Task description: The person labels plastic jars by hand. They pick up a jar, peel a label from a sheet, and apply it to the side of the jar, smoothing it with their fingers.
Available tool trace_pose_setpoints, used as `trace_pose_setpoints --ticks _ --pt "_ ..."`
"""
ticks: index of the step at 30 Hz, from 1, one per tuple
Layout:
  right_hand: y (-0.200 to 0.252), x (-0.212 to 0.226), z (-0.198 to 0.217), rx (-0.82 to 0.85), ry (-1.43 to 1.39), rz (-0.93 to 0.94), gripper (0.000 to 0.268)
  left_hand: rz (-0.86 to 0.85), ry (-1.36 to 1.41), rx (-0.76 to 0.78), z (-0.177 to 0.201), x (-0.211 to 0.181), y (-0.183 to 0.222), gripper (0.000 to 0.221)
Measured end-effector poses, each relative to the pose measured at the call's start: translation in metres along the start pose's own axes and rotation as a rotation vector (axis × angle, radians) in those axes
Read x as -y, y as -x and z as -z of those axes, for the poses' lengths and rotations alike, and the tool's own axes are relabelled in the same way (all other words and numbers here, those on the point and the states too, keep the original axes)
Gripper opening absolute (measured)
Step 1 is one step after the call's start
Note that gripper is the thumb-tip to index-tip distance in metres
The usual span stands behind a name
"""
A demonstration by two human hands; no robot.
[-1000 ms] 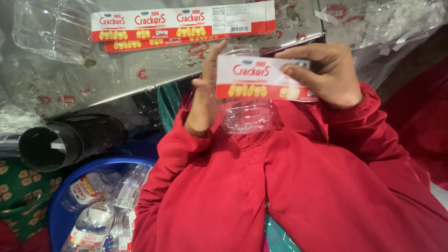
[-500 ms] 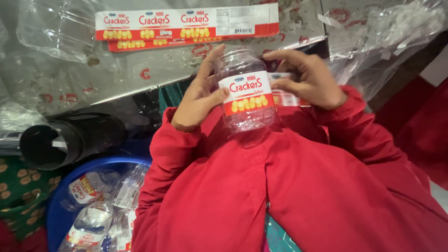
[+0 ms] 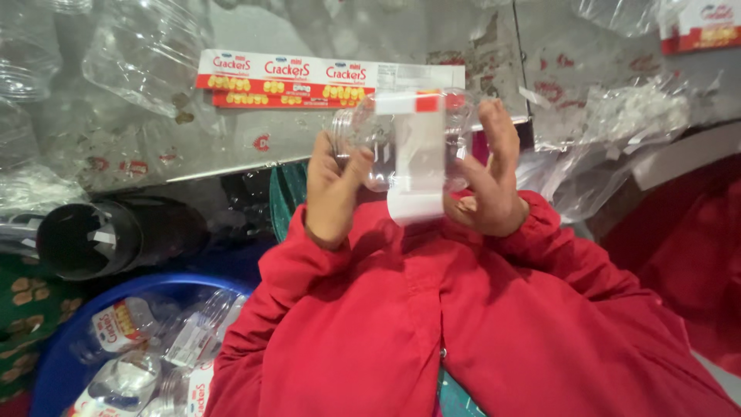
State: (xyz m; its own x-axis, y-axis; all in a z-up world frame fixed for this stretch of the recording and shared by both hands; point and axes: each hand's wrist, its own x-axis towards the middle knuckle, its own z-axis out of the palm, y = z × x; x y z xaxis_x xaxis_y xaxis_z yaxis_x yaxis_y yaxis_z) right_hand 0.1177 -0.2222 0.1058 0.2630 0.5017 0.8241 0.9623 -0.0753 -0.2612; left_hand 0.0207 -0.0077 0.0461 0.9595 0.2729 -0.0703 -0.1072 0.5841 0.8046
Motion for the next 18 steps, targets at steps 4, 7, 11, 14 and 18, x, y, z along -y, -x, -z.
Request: trace_pose_setpoints --ticks 4,7,11,14,18 --pt "-0.016 0.002 0.011 0.07 -0.008 -0.164 0.039 -0.28 -0.781 0.028 -0.024 -0.016 0.021 0.034" --pt "-0.014 -0.001 0.011 0.063 -0.164 -0.313 0.031 -0.369 -0.766 0.124 -0.03 -0.013 0.028 0.035" --pt "-0.007 -0.001 0.006 0.053 -0.186 -0.365 0.034 -0.394 -0.916 0.094 -0.027 -0.01 0.03 0.039" --pt "-0.005 0.001 0.01 0.088 -0.064 -0.322 0.032 -0.477 -1.005 0.174 -0.022 -0.008 0.029 0.036" --pt "-0.001 -0.001 0.003 0.073 0.0 -0.375 0.03 -0.401 -0.969 0.17 -0.022 -0.004 0.027 0.038"
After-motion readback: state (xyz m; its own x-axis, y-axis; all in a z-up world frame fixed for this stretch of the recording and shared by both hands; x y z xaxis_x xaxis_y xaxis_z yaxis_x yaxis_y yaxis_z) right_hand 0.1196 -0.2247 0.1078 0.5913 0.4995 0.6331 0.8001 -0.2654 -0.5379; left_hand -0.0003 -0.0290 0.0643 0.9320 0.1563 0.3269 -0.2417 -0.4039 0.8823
